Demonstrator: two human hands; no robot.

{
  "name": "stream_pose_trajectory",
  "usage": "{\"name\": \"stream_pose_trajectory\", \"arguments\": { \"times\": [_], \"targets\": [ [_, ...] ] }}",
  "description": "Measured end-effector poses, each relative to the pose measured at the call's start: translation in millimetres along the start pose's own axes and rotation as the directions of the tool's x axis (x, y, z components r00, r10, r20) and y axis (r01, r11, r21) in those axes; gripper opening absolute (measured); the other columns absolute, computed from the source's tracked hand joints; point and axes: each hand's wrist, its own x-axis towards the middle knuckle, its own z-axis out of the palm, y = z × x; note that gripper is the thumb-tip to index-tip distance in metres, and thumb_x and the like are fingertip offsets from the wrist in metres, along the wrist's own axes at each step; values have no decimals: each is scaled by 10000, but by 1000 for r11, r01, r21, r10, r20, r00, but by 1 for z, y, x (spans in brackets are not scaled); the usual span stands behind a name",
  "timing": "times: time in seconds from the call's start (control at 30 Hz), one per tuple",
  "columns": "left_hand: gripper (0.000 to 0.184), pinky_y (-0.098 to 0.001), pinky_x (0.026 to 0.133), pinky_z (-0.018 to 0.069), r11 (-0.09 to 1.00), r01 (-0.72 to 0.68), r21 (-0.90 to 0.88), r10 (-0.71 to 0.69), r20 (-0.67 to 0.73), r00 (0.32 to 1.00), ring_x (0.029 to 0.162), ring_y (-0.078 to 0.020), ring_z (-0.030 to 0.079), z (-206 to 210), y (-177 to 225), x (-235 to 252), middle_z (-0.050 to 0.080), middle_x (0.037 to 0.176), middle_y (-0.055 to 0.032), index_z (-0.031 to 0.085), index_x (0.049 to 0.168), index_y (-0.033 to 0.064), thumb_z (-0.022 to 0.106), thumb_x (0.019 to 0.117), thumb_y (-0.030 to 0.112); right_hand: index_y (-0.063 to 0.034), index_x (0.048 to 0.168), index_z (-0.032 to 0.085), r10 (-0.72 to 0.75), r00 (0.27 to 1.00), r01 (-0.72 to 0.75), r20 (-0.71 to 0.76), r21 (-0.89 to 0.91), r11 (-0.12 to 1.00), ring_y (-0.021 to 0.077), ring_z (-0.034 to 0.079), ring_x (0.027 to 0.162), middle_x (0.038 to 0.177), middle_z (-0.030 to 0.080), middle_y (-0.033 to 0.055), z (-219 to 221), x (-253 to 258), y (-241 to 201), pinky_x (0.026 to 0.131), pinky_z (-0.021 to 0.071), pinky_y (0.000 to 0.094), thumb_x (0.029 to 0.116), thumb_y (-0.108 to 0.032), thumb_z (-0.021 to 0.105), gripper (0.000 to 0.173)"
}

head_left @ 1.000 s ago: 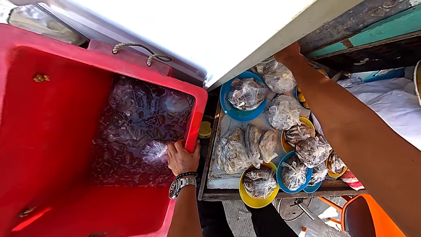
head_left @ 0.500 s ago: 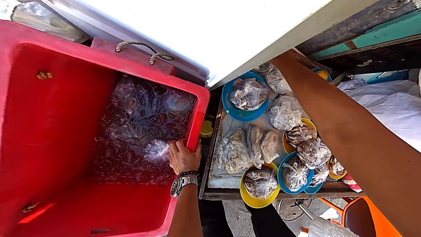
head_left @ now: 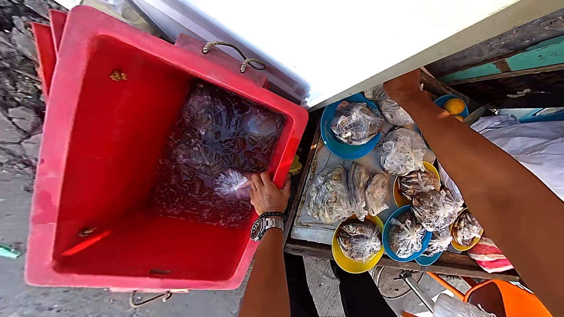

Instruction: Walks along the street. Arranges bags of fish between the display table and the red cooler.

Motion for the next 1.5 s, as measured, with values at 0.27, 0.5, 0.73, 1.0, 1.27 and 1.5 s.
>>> {"name": "stream_pose_trajectory", "arguments": {
  "times": [0.27,0.5,0.73,1.0,1.27,1.5],
  "targets": [
    [674,-586,1015,454,999,45,23,-47,103,994,1286,-453,539,-6,-1,4,555,1349,-289,605,1282,-33,777,865,468,35,1457,512,32,997,-28,77,-60,998,560,377,1429,1478,467,374,-16,-14,-31,1081,270,796,1043,-383,522,588],
    [765,-560,1052,431,999,-12,-42,18,147,989,1281,-427,541,-8,-7,5,580,1336,-249,602,1338,15,657,890,632,57,1111,683,-244,944,154,223,356,922,437,652,1079,1146,662,266,-23,-138,-151,896,527,622,1003,-135,602,235],
    [455,-525,970,498,780,113,-616,-89,70,994,1051,-357,663,-5,-69,33,690,1076,-242,683,1117,-70,382,1107,271,48,1007,701,-606,764,643,-221,336,689,388,701,995,1028,694,226,71,-75,-260,790,585,508,1002,-100,538,220],
    [490,-729,1046,371,954,172,-244,-143,131,981,1322,-602,423,-18,-167,173,516,1376,-376,577,1356,-55,527,1053,326,-1,923,715,-535,797,589,-279,164,792,325,722,830,915,708,166,81,-79,-263,546,529,453,932,-164,560,226],
    [726,-692,1141,305,909,284,-304,-246,158,956,1445,-581,286,-10,-139,271,356,1538,-375,321,1550,-54,663,960,197,-26,939,733,-575,787,606,-222,106,789,295,714,843,926,706,134,81,-78,-262,526,520,412,882,-183,593,218],
    [923,-575,1188,313,756,585,-294,-521,270,810,1470,-514,308,2,-122,276,282,1582,-372,236,1576,-62,757,916,320,-32,909,725,-564,793,595,-230,99,797,292,706,829,900,694,128,82,-80,-265,512,510,398,875,-197,575,225]
  ]
}}
